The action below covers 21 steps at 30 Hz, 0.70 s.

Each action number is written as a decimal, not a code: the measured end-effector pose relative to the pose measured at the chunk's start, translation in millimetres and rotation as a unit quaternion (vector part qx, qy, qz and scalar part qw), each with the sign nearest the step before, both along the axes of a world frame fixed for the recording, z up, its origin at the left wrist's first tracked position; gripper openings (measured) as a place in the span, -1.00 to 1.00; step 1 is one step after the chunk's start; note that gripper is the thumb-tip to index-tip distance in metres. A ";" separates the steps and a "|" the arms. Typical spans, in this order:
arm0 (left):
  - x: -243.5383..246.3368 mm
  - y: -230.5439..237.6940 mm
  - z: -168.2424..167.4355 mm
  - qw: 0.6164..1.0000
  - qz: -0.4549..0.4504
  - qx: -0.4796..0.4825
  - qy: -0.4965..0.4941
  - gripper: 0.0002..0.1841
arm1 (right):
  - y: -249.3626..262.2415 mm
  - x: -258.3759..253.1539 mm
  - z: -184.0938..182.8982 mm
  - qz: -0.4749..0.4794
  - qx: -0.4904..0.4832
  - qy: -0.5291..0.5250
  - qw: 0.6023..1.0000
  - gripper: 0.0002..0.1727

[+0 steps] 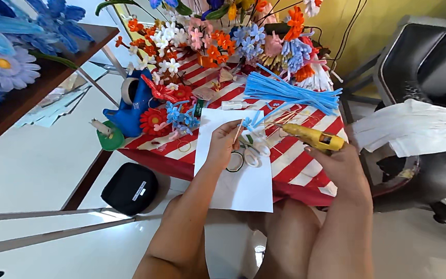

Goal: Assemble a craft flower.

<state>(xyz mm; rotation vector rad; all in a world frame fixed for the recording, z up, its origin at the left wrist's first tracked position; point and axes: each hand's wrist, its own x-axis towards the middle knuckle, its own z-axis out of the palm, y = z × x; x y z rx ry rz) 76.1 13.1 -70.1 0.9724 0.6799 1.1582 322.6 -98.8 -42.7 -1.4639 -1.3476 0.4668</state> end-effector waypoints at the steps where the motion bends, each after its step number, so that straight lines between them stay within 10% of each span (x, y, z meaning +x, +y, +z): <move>1: 0.2 0.0 -0.5 1.000 -0.003 0.004 0.006 -0.78 | -2.1 -7.0 4.9 0.013 0.020 0.010 1.000 -0.63; 21: -11.8 -0.9 3.7 0.998 -0.040 0.029 0.041 -0.81 | 2.9 -45.6 13.1 0.056 -0.006 -0.104 0.993 -0.62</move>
